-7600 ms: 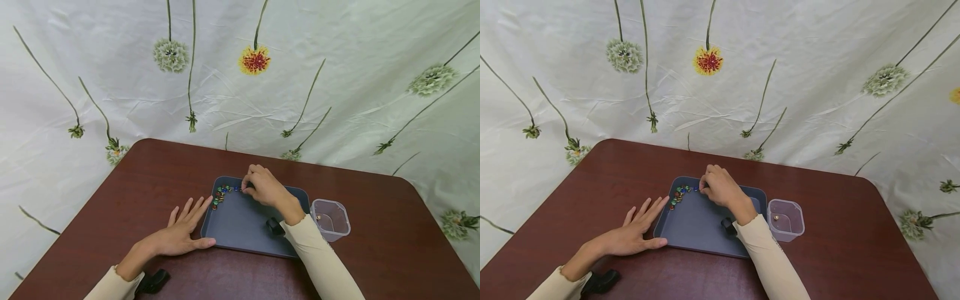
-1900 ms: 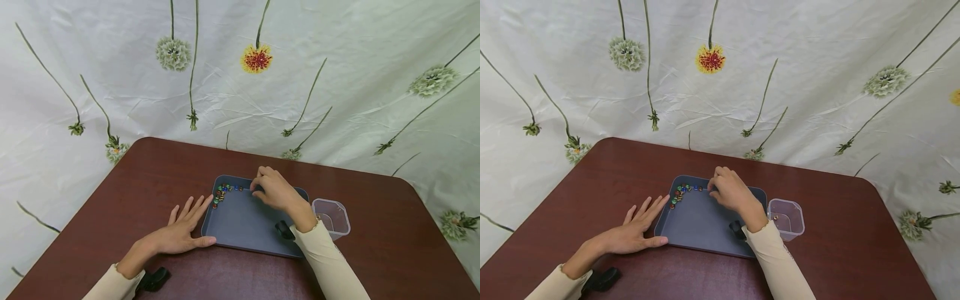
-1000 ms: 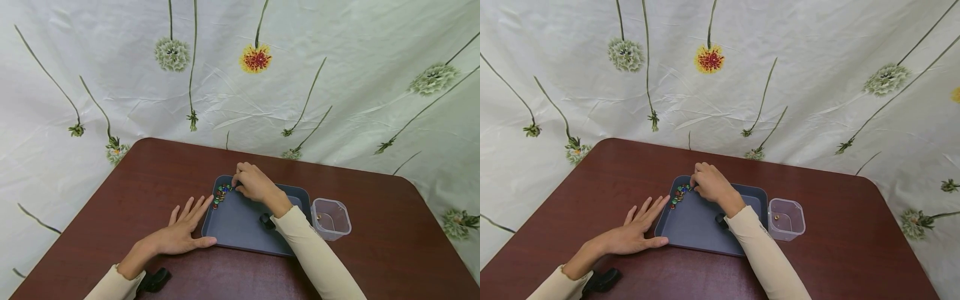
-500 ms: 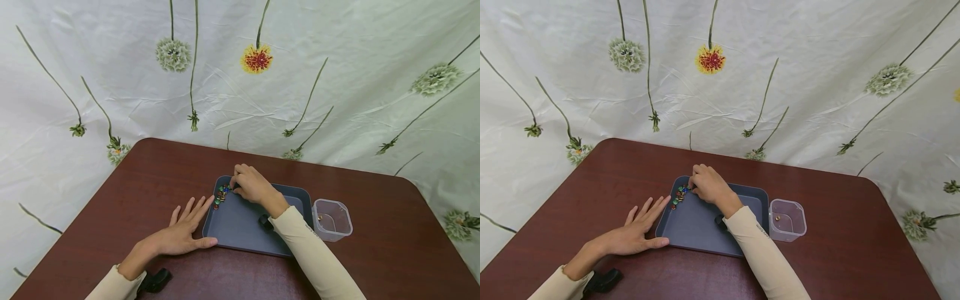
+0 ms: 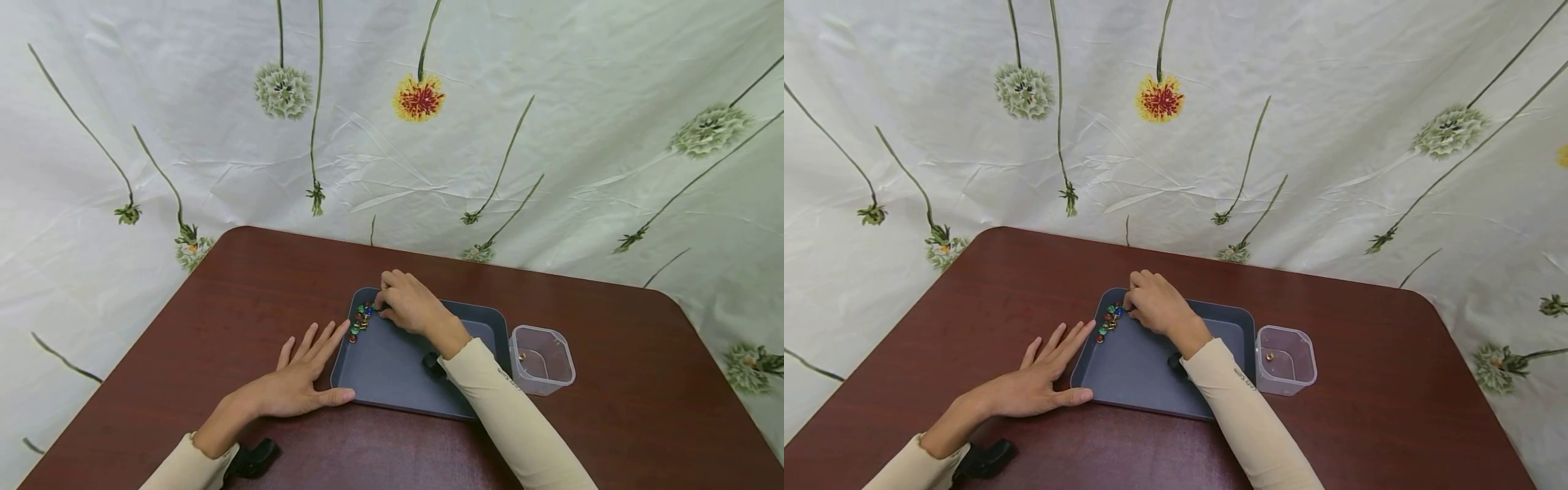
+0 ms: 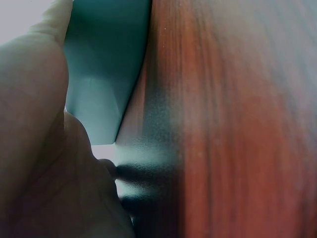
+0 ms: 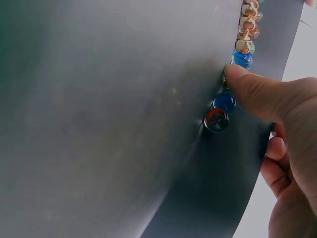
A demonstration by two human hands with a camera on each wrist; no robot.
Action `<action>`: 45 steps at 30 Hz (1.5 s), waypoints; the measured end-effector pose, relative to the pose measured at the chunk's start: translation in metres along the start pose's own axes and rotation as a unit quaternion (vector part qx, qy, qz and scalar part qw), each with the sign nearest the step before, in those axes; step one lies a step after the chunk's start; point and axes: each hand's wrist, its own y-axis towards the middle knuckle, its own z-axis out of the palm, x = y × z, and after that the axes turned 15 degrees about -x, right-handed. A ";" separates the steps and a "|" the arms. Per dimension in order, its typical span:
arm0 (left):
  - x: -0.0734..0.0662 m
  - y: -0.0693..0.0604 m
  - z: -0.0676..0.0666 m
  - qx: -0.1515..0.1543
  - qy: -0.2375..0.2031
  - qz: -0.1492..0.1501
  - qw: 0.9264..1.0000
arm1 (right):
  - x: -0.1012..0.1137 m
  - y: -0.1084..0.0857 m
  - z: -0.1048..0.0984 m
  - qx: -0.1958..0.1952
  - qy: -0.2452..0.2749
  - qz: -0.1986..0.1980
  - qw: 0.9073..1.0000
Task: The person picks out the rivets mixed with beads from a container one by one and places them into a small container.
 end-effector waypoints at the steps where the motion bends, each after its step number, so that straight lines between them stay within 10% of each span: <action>1: 0.000 0.000 0.000 0.000 -0.001 0.000 1.000 | 0.000 0.000 0.000 -0.001 -0.003 -0.002 1.000; 27: 0.001 0.002 0.000 0.007 -0.004 -0.004 1.000 | 0.004 -0.005 -0.001 -0.005 -0.059 -0.041 0.997; 45: 0.000 0.000 -0.001 0.000 0.002 -0.003 1.000 | -0.002 -0.013 -0.009 -0.006 0.000 -0.005 1.000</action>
